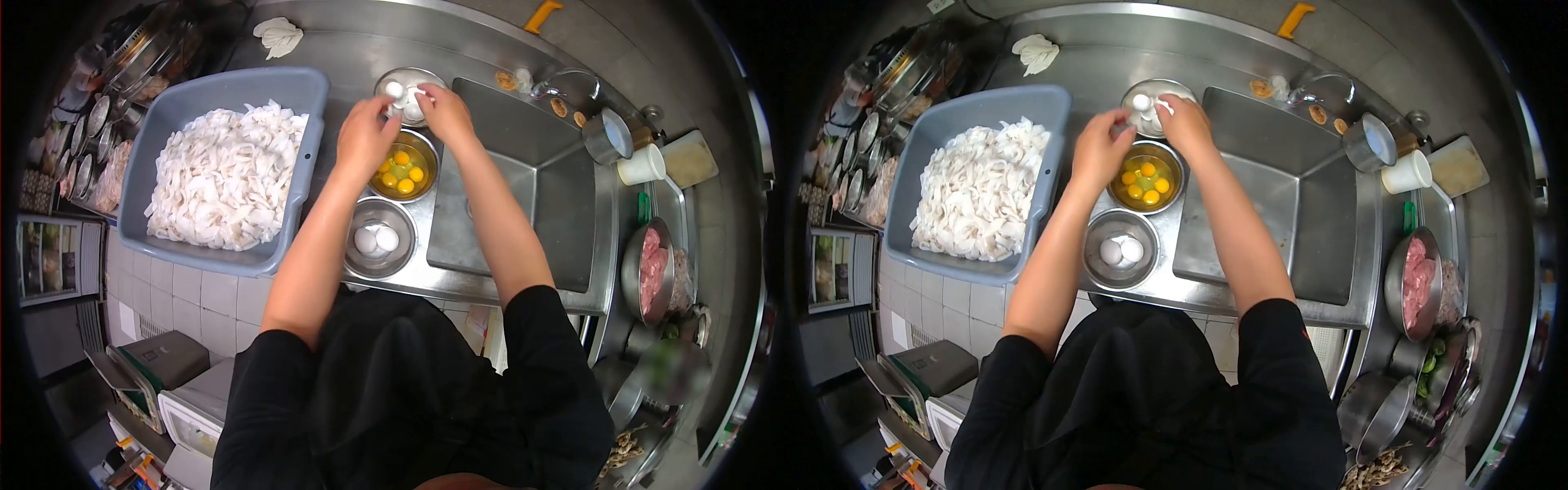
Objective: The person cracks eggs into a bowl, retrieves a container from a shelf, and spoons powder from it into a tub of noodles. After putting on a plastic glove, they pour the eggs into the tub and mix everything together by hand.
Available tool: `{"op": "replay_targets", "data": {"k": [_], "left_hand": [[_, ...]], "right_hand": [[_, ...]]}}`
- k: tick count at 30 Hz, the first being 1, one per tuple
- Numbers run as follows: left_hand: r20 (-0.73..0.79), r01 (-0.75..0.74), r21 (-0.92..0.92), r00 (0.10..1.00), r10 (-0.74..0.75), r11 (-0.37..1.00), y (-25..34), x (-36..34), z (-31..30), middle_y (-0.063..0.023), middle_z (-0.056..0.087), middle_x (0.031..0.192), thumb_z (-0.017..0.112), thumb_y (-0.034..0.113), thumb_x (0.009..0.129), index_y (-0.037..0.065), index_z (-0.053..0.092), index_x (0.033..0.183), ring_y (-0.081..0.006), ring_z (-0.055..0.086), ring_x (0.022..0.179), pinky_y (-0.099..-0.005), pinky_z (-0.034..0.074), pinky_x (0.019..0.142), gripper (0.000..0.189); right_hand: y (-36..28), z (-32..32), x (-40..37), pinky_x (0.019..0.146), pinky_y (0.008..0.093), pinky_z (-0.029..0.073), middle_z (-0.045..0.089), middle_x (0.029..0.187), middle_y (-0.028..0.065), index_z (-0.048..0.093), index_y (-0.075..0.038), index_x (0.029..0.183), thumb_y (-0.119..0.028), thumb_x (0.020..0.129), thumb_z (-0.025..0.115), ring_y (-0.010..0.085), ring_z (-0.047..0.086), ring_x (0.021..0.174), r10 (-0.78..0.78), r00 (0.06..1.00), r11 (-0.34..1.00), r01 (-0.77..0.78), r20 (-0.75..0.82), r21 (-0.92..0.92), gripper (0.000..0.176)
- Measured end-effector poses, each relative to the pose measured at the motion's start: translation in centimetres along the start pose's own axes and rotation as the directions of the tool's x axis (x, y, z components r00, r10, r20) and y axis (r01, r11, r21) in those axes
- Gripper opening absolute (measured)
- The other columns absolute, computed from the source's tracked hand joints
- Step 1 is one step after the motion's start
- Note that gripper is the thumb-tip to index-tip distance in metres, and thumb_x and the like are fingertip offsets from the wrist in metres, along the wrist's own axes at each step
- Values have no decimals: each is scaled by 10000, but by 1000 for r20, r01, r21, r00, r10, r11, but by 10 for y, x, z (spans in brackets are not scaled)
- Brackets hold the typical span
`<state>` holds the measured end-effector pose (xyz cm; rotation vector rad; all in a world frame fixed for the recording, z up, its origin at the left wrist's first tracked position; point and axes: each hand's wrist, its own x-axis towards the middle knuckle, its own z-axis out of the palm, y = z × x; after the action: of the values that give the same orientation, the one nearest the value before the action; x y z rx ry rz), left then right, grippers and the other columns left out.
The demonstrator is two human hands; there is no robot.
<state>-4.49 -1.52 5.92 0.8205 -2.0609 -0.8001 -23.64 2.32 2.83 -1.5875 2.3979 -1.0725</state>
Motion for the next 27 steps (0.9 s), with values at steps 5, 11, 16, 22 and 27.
{"op": "replay_targets", "data": {"k": [5, 11, 16, 22, 27], "left_hand": [[122, 117, -151, 988, -98, 982, 2, -83, -31, -146, 644, 886, 630, 151, 933, 23, 667, 981, -289, 640, 785, -385, 499, 714, 142], [254, 187, -136, 956, -148, 973, -10, -150, -61, -112, 623, 833, 641, 150, 954, 5, 662, 957, -206, 593, 706, -328, 472, 657, 147], [298, 124, -167, 952, -70, 978, -10, -161, -75, -111, 610, 801, 640, 184, 962, 3, 661, 927, -226, 577, 694, -335, 453, 636, 186], [347, 171, -166, 932, -105, 971, -20, -179, -99, -110, 604, 797, 630, 203, 971, 5, 658, 913, -232, 570, 699, -337, 449, 645, 207], [385, 313, -180, 895, -226, 932, -36, -213, -124, -108, 636, 832, 644, 227, 964, 10, 683, 960, -202, 582, 697, -315, 464, 646, 221]], "right_hand": [[-5, -25, -79, 774, 414, 518, 689, 954, 136, 682, -87, 1011, -226, 917, 633, 321, 659, 872, 21, 1000, 985, -22, 9, 171, 175], [-46, -28, -168, 802, 424, 527, 675, 959, 135, 675, -89, 1037, -197, 869, 654, 334, 659, 909, -123, 944, 984, 77, 307, 158, 200], [-92, -2, -194, 886, 422, 513, 654, 1051, 141, 655, -89, 1119, -214, 854, 676, 328, 635, 1020, -201, 863, 978, 202, 463, 47, 294], [-90, -9, -186, 894, 440, 511, 665, 1089, 129, 652, -110, 1178, -242, 872, 665, 321, 640, 1046, -139, 856, 985, 173, 497, -22, 334], [-47, -22, -118, 818, 432, 529, 695, 1001, 119, 676, -124, 1138, -245, 877, 664, 315, 665, 976, 99, 967, 994, -105, 235, 17, 287]]}}
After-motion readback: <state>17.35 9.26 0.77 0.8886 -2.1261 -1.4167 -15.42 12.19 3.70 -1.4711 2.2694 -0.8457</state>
